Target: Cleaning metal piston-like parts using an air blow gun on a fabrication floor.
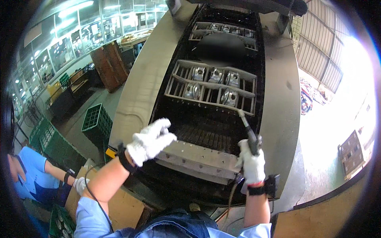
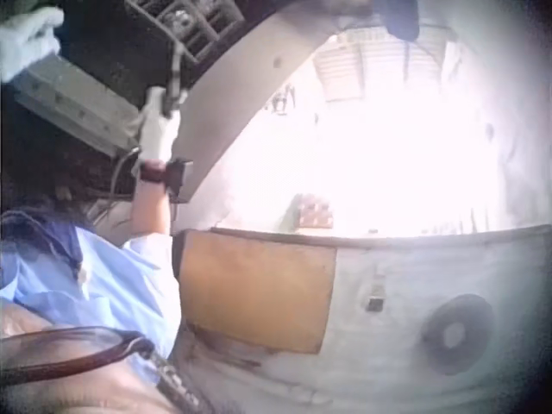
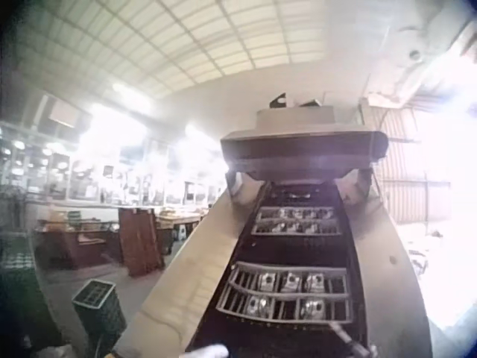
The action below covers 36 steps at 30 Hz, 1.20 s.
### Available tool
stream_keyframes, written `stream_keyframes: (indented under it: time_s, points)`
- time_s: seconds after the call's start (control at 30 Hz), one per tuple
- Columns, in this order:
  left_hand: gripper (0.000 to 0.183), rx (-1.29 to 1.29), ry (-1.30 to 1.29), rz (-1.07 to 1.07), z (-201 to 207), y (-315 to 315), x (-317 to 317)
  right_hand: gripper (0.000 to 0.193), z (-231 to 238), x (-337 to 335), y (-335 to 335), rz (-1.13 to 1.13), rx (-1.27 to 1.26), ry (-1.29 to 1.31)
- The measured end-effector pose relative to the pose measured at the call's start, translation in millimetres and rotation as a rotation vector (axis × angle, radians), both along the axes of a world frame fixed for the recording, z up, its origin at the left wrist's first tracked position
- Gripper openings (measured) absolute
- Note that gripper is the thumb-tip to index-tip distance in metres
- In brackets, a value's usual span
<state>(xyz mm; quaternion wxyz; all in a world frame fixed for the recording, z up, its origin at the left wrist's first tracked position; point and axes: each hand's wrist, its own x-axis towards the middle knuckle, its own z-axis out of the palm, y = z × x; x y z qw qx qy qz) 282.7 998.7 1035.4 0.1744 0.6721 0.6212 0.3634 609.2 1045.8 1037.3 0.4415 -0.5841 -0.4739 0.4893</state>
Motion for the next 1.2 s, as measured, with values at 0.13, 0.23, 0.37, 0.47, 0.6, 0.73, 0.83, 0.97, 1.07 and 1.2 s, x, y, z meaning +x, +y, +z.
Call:
stream_keyframes:
  time_s: [0.13, 0.23, 0.37, 0.47, 0.6, 0.73, 0.83, 0.97, 1.07, 1.2]
  points:
    - [0.066, -0.005, 0.277, 0.191, 18.9, 83.7, -11.9, 0.024, 14.7, 3.1, 18.4, 0.325, 0.347, -0.452]
    - [0.078, -0.065, 0.407, 0.309, 31.2, 134.0, 2.3, 0.027, 22.1, 27.6, 30.2, 0.278, 0.089, -0.315]
    - [0.077, -0.232, 0.36, 0.408, 29.4, 199.5, 25.5, 0.017, -4.7, 66.0, 40.6, 0.095, 0.11, -0.188]
    - [0.062, -0.337, 0.299, 0.571, 23.6, 233.5, 45.4, 0.017, -36.0, 82.4, 38.1, 0.171, 0.1, -0.131]
    - [0.058, -0.231, 0.206, 0.533, 25.4, 230.6, 24.8, 0.02, -6.2, 70.7, 36.5, 0.165, -0.111, 0.084]
    - [0.06, 0.082, -0.284, 0.424, 17.8, 194.7, 17.4, 0.021, -8.7, 74.1, 36.1, 0.161, -0.077, 0.167]
    - [0.034, 0.013, -1.642, 0.106, 12.0, 148.1, 30.1, 0.022, -10.1, 57.1, 27.0, 0.244, -0.069, 0.204]
    - [0.067, -0.308, -1.922, -0.386, -12.6, 89.9, 32.1, 0.021, -2.1, 15.2, 6.2, 0.506, -0.171, 0.373]
    - [0.061, -0.482, -2.179, -0.253, 5.0, 45.1, 48.2, 0.024, -6.6, -11.3, 2.2, 0.622, -0.209, 0.322]
    - [0.06, -0.46, -2.19, -0.272, -17.5, 3.7, 36.5, 0.022, 2.7, -43.7, -17.8, 0.79, -0.214, 0.209]
